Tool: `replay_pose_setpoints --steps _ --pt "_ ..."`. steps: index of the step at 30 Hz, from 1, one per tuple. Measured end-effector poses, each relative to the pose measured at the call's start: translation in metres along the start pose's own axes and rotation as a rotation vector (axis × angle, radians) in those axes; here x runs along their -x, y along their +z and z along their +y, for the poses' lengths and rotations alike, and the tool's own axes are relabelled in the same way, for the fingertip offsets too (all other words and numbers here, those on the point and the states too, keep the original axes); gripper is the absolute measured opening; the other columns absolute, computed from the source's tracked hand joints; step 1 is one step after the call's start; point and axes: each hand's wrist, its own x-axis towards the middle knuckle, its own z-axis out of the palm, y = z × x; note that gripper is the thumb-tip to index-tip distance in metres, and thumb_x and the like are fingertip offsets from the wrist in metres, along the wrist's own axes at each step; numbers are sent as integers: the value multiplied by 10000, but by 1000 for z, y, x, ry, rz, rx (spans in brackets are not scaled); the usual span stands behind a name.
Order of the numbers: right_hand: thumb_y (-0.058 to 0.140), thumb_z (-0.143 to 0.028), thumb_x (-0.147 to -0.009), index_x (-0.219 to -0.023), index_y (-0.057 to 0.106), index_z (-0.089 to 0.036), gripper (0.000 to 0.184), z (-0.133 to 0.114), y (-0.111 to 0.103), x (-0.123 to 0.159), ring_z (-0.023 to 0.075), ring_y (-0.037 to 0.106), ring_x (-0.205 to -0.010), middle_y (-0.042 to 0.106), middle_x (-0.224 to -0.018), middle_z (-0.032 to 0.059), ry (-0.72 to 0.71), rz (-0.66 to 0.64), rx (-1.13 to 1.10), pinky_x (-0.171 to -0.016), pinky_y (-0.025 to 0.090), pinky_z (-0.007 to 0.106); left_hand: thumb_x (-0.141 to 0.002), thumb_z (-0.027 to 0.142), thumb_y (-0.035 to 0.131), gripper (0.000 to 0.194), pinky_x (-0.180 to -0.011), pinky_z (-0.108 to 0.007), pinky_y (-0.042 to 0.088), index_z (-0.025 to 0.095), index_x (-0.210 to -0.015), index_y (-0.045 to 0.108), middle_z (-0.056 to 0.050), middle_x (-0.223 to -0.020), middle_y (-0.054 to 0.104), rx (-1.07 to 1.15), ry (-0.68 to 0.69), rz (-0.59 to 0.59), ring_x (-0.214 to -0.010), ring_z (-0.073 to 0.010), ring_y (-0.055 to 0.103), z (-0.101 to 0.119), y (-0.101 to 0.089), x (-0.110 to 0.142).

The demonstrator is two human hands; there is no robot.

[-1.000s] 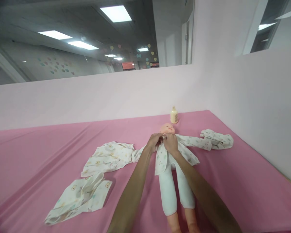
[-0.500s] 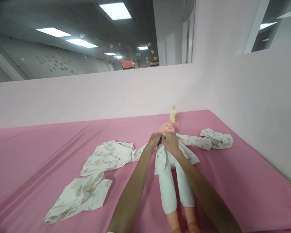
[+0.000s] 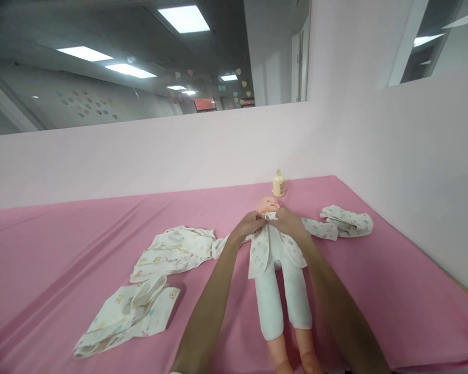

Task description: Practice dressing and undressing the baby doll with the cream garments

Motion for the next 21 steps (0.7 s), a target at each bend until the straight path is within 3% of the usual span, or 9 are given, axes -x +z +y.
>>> replay_pose_setpoints --steps 3,8,13,17,21 --pt "574 -440 -783 -755 610 -177 267 2 -13 9 180 585 -685 631 -735 44 -5 -138 86 -548 326 251 -720 296 591 278 -495 -248 266 187 -538 413 27 -494 425 -438 45 -3 -492 -107 424 10 6 8" --pt "591 -331 -761 -848 632 -179 180 -4 -11 15 217 633 -803 679 -863 69 -32 -144 137 -613 367 270 -718 257 576 99 -613 -281 353 191 -669 520 -50 -730 625 -755 33 87 -735 -223 598 19 18 17" --pt "515 -150 -767 -851 625 -156 138 -1 6 5 242 634 -871 676 -994 133 -18 -58 164 -650 382 292 -802 180 445 109 -667 -305 385 181 -751 541 -129 -881 658 -819 31 201 -859 -275 628 16 20 15" --pt "459 -131 -789 -758 571 -178 125 5 8 -4 211 605 -776 661 -863 98 12 22 111 -599 345 284 -843 194 428 125 -695 -302 378 176 -869 549 -141 -963 654 -828 39 348 -925 -276 613 16 19 12" --pt "427 -172 -788 -682 499 -195 131 6 0 -7 164 533 -664 599 -717 30 23 155 -110 -545 297 267 -873 175 397 158 -694 -292 364 174 -918 549 -109 -937 662 -757 87 449 -885 -244 615 24 23 14"
